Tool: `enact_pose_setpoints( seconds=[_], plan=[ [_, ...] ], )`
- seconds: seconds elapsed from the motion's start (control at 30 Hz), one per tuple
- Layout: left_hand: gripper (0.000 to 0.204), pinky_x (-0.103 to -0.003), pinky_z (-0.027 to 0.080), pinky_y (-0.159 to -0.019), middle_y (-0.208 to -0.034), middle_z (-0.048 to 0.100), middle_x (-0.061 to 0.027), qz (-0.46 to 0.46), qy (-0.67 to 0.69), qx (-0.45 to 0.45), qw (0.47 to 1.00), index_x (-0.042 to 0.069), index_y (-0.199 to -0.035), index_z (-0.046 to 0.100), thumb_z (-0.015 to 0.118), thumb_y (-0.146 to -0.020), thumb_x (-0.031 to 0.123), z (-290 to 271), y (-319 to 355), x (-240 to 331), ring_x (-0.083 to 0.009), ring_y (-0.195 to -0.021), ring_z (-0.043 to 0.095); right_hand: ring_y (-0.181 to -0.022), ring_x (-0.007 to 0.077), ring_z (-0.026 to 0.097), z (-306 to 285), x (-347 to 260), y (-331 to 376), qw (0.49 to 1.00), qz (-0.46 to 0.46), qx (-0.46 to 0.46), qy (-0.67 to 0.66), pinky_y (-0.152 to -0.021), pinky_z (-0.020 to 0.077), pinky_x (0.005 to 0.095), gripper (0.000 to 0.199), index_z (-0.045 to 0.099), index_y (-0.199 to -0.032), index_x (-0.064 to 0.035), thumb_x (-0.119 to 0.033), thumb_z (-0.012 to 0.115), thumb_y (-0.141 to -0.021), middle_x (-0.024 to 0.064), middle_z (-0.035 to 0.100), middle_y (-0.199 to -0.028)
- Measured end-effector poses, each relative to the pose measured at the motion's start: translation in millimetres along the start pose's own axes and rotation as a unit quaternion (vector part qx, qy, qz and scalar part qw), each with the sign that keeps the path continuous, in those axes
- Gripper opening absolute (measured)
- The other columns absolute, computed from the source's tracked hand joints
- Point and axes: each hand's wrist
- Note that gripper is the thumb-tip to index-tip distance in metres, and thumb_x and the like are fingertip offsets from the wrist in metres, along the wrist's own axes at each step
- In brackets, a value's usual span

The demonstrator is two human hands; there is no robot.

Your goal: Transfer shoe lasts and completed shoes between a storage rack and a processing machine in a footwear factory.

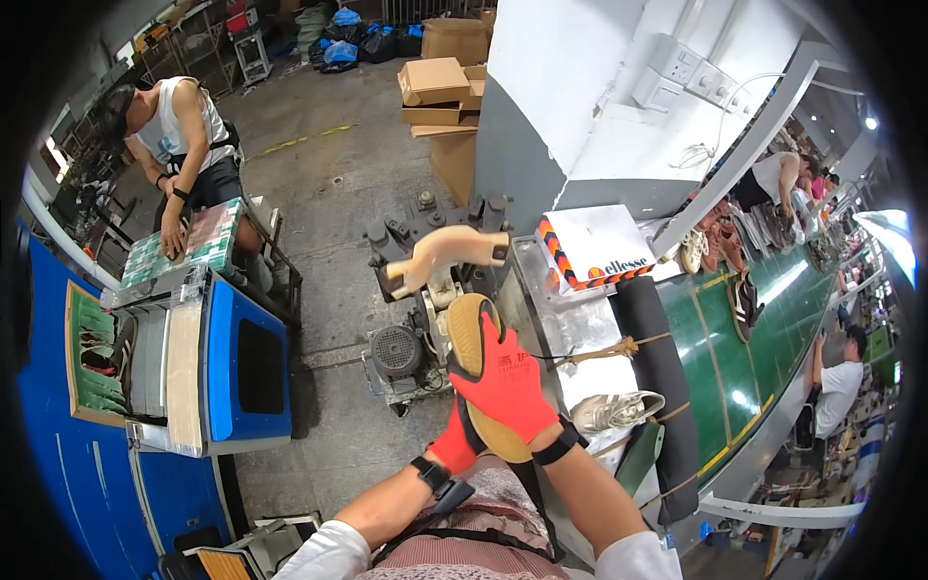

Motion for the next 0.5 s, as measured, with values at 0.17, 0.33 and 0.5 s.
enact_pose_setpoints(
  seconds=[0.17, 0.33, 0.5],
  plan=[
    [0.058, -0.037, 0.054, -0.094, -0.125, 0.064, -0.0092, -0.139, -0.164, 0.036, 0.976, 0.012, -0.140, 0.048, 0.036, -0.104, 0.056, -43.9, 44.6, 15.3, -0.0248, -0.106, 0.066, -0.103, 0.0422, 0.061, -4.3, 7.6, 11.3, 1.000, -0.008, 0.008, -0.017, -0.083, 0.0518, 0.0483, 0.101, 0.026, -0.153, -0.0030, -0.046, 0.077, -0.076, 0.0266, 0.055, -0.118],
    [0.067, -0.039, 0.054, -0.095, -0.130, 0.062, -0.0098, -0.226, -0.050, 0.046, 0.972, 0.010, -0.140, 0.048, 0.037, -0.101, 0.062, -25.7, 45.1, 24.8, -0.0259, -0.110, 0.065, -0.104, 0.0417, 0.061, -5.1, 8.9, 12.6, 1.000, 0.003, -0.002, -0.027, -0.083, 0.0529, 0.0467, 0.100, 0.028, -0.153, -0.0053, -0.046, 0.078, -0.076, 0.0271, 0.055, -0.121],
    [0.069, -0.044, 0.046, -0.106, -0.143, 0.054, -0.0086, -0.074, 0.078, -0.008, 0.994, 0.012, -0.145, 0.046, 0.042, -0.099, 0.062, 2.6, -2.6, 7.3, -0.0279, -0.127, 0.055, -0.107, 0.0416, 0.061, -7.2, 1.8, 14.2, 0.999, -0.007, 0.019, -0.028, -0.085, 0.0528, 0.0468, 0.100, 0.030, -0.151, -0.0021, -0.046, 0.079, -0.075, 0.0276, 0.053, -0.124]
  ],
)
Point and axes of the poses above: each hand's wrist, its own y-axis away from the middle knuckle, its own z-axis out of the palm, x = y × z
